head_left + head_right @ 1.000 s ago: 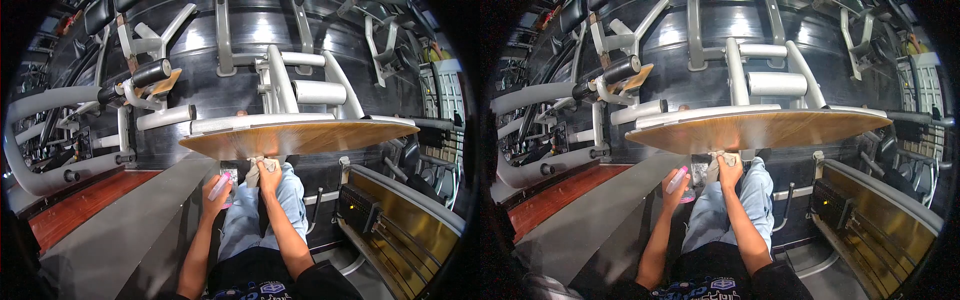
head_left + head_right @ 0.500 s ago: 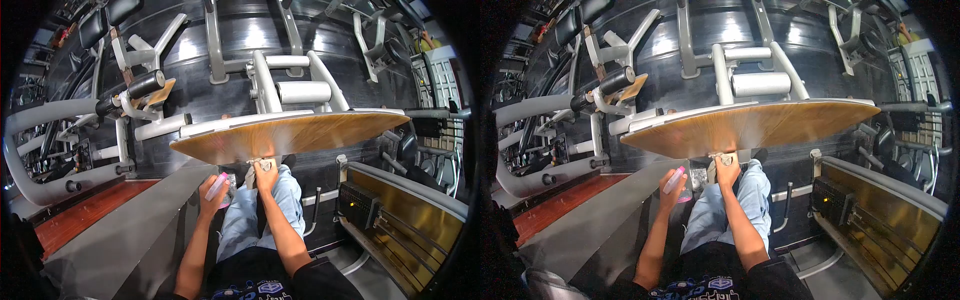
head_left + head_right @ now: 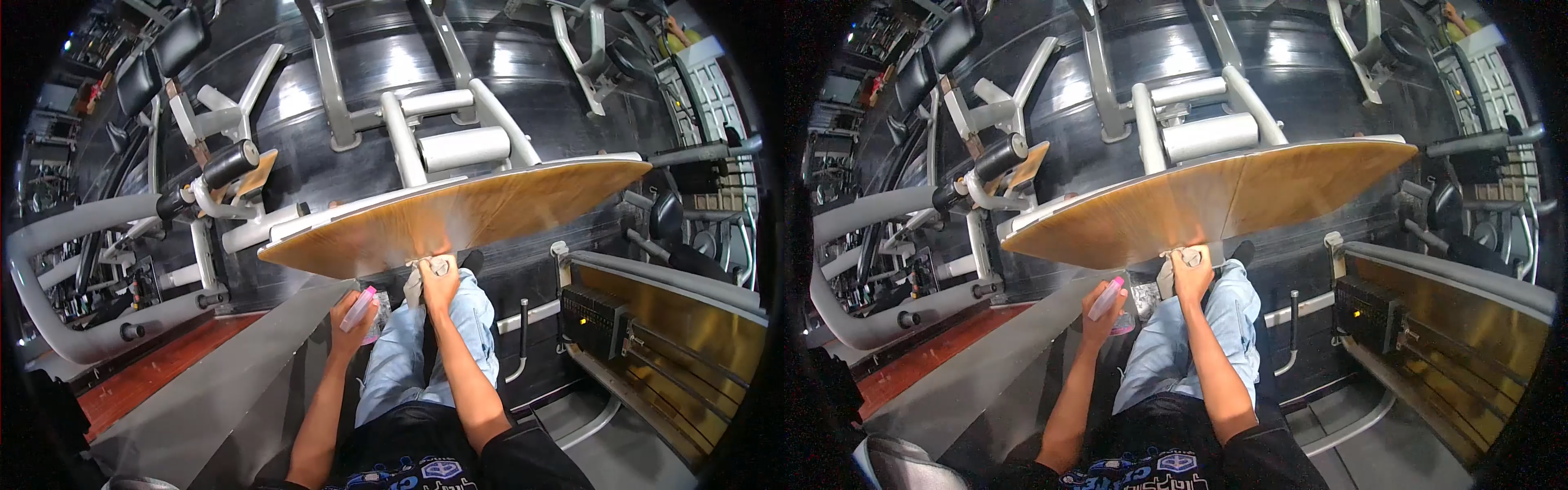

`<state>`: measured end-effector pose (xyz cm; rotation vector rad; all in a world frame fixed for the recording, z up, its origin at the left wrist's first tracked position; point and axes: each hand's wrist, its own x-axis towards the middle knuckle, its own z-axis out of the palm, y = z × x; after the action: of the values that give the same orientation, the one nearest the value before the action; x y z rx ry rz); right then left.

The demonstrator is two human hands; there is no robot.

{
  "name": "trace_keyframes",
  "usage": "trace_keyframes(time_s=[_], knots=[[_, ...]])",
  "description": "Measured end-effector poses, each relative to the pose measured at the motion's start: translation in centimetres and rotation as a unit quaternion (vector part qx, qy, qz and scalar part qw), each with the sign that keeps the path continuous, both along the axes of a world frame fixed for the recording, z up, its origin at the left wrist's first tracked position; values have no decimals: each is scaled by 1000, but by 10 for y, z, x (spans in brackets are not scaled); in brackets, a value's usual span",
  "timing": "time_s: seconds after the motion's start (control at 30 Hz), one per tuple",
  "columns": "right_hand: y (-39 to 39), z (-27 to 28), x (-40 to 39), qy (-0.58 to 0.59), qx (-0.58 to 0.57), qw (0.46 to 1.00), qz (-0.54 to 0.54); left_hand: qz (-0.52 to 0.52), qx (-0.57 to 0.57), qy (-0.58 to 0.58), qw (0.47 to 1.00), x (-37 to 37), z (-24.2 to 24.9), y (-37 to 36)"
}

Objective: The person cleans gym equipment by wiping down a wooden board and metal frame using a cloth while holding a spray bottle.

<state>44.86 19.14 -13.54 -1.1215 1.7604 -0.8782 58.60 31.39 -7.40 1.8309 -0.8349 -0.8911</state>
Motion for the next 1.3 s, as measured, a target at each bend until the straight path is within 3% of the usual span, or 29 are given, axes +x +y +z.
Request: trace_keyframes(time_s=[0.1,0.17,0.27,0.33,0.47,0.57,0.63,0.73,0.97,1.07,1.17,1.3], knots=[[-8,30,3,-7,-14,1000,4,-10,-6,19,1000,0,6,-5],[-12,57,4,-80,-50,995,-17,-16,15,46,999,-1,9,-7],[-12,48,3,-88,-85,992,-25,-30,2,31,999,-4,3,-7],[-4,10,1,-63,-86,994,-31,-37,2,28,999,-6,6,-12],[2,-20,-1,-22,-1,998,-60,-71,5,9,997,-7,12,-13],[-3,-2,-1,-19,-1,997,-74,-81,0,14,997,-6,25,-20],[-7,24,-3,-80,-38,994,-70,-72,-7,19,997,-6,19,-18],[-19,42,-2,-50,-96,992,-64,-68,-7,27,997,-4,13,-11],[-16,-25,-15,-41,-30,989,-141,-56,0,67,996,-1,20,-14],[-18,4,-12,-47,-41,987,-150,-63,5,53,997,-3,27,-21],[-27,48,-5,-64,-145,979,-126,-71,-7,47,996,-5,21,-20],[-22,10,-10,-50,-101,980,-161,-83,-26,25,996,-10,27,-25]])
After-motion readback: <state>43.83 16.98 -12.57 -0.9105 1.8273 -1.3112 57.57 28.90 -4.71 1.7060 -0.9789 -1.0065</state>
